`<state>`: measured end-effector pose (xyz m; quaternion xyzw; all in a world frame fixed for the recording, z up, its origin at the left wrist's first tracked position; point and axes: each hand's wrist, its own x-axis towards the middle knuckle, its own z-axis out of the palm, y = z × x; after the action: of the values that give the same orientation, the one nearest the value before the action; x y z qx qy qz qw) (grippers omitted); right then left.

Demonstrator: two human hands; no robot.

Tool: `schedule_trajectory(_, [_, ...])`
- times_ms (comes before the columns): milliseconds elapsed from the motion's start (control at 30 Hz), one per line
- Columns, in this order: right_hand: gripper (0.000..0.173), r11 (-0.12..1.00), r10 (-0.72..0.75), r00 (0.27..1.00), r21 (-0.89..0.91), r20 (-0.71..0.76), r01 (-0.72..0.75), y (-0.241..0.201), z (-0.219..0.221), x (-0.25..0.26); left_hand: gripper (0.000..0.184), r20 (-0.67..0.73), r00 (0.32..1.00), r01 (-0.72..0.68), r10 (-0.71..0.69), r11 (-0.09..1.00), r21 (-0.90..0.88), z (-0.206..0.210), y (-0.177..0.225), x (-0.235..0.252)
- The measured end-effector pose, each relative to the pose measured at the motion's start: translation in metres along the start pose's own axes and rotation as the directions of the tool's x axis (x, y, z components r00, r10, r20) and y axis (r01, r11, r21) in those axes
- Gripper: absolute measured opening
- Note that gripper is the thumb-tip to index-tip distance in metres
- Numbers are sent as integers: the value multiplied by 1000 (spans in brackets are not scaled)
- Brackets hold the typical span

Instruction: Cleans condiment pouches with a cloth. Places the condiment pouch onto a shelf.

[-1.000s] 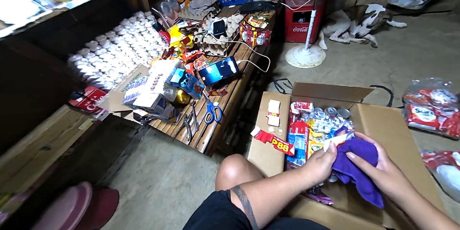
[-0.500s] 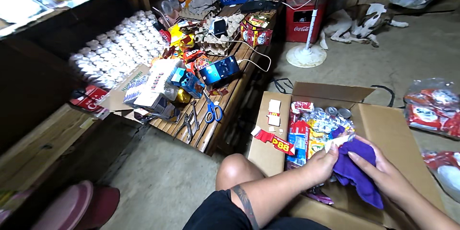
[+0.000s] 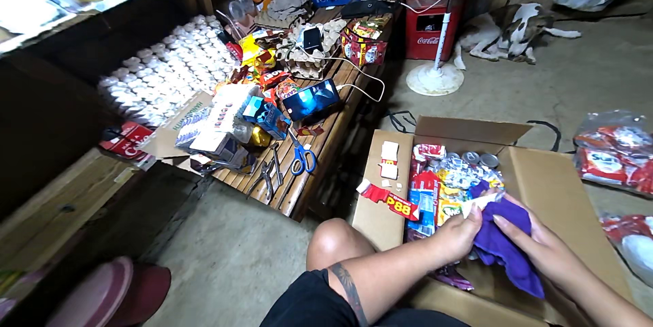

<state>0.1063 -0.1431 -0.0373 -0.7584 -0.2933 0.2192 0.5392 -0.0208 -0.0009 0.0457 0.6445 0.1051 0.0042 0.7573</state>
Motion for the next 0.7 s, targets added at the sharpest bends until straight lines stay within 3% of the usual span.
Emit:
schedule_trajectory(133, [93, 1000, 16, 1000, -1, 3, -16, 1, 0, 0, 54, 9, 999, 32, -32, 999, -4, 0, -4, 2])
schedule_trajectory(267, [95, 998, 59, 998, -13, 3, -59, 3, 0, 0, 62, 59, 996, -63, 64, 998, -27, -9, -55, 21])
schedule_trajectory(700, [92, 998, 57, 998, -40, -1, -57, 12, 1, 2, 62, 82, 996, -44, 45, 999, -7, -10, -54, 21])
